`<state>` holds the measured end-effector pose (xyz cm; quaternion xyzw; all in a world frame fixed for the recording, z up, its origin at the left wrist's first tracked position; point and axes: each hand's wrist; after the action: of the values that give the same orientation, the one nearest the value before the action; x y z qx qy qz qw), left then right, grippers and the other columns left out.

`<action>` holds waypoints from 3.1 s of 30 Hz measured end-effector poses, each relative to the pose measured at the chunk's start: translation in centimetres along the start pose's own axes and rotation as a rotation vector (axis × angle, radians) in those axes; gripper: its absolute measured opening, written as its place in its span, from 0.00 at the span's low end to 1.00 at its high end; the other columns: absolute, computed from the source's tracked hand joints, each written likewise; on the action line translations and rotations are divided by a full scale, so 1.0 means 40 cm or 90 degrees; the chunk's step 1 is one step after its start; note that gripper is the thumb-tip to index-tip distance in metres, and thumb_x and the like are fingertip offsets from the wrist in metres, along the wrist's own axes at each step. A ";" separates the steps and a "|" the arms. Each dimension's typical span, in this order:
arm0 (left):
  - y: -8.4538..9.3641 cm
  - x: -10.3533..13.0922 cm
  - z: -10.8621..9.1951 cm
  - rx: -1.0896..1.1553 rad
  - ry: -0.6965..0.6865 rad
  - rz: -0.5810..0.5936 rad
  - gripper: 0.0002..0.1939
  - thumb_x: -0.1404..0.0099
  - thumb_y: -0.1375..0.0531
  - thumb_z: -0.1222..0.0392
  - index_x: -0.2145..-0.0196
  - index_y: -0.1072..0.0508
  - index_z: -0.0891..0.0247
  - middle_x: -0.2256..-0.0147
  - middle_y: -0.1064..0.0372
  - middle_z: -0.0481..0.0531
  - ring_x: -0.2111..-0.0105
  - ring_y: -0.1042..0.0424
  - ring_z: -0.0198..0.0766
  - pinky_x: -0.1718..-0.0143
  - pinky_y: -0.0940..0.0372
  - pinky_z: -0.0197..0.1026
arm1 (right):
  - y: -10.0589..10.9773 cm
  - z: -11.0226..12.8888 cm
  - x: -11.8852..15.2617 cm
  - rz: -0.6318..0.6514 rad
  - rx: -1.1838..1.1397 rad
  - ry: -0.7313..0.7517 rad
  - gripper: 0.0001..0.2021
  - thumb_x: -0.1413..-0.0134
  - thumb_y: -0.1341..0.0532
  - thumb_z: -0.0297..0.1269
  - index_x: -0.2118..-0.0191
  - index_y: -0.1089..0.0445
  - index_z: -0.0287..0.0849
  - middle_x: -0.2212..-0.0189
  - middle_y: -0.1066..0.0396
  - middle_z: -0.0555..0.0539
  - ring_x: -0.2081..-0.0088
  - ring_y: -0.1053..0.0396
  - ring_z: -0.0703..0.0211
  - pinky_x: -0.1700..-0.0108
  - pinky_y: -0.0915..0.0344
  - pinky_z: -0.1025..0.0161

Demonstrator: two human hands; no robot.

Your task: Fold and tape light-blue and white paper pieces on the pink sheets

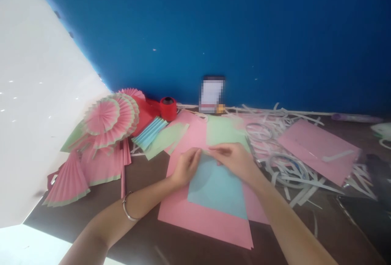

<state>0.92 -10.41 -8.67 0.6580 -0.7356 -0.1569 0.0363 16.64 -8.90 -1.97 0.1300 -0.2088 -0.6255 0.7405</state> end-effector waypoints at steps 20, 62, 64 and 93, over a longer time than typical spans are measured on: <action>0.013 -0.007 -0.023 0.138 0.102 0.061 0.19 0.38 0.46 0.48 0.56 0.29 0.63 0.70 0.28 0.51 0.71 0.31 0.37 0.70 0.38 0.37 | -0.011 -0.031 -0.011 0.063 0.006 0.078 0.13 0.53 0.42 0.44 0.75 0.27 0.40 0.78 0.28 0.47 0.79 0.37 0.62 0.77 0.40 0.64; 0.011 -0.016 -0.006 0.080 0.039 0.039 0.18 0.35 0.50 0.51 0.64 0.25 0.65 0.67 0.28 0.53 0.66 0.31 0.38 0.64 0.38 0.37 | 0.019 -0.020 0.001 0.056 0.106 0.031 0.07 0.51 0.42 0.35 0.73 0.27 0.41 0.71 0.26 0.46 0.70 0.28 0.57 0.67 0.33 0.63; 0.014 -0.016 -0.013 0.105 0.075 0.053 0.19 0.35 0.50 0.50 0.65 0.25 0.65 0.67 0.28 0.53 0.67 0.30 0.38 0.66 0.37 0.37 | 0.015 -0.023 0.001 0.055 0.109 0.023 0.07 0.51 0.42 0.36 0.73 0.28 0.41 0.72 0.26 0.46 0.71 0.28 0.57 0.68 0.33 0.64; 0.017 -0.024 -0.012 0.095 0.162 -0.004 0.14 0.45 0.38 0.51 0.64 0.24 0.61 0.66 0.26 0.52 0.63 0.28 0.41 0.63 0.34 0.39 | 0.060 0.012 0.016 0.043 0.168 -0.124 0.07 0.50 0.40 0.34 0.64 0.29 0.39 0.73 0.25 0.45 0.74 0.27 0.59 0.72 0.33 0.66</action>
<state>0.51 -9.50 -7.88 0.6756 -0.7327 -0.0174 0.0802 18.60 -9.06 -0.36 0.1580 -0.3639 -0.5770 0.7139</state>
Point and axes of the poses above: each hand's wrist, its own x-axis away from the middle knuckle, its own y-axis out of the back of the hand, z = x × y
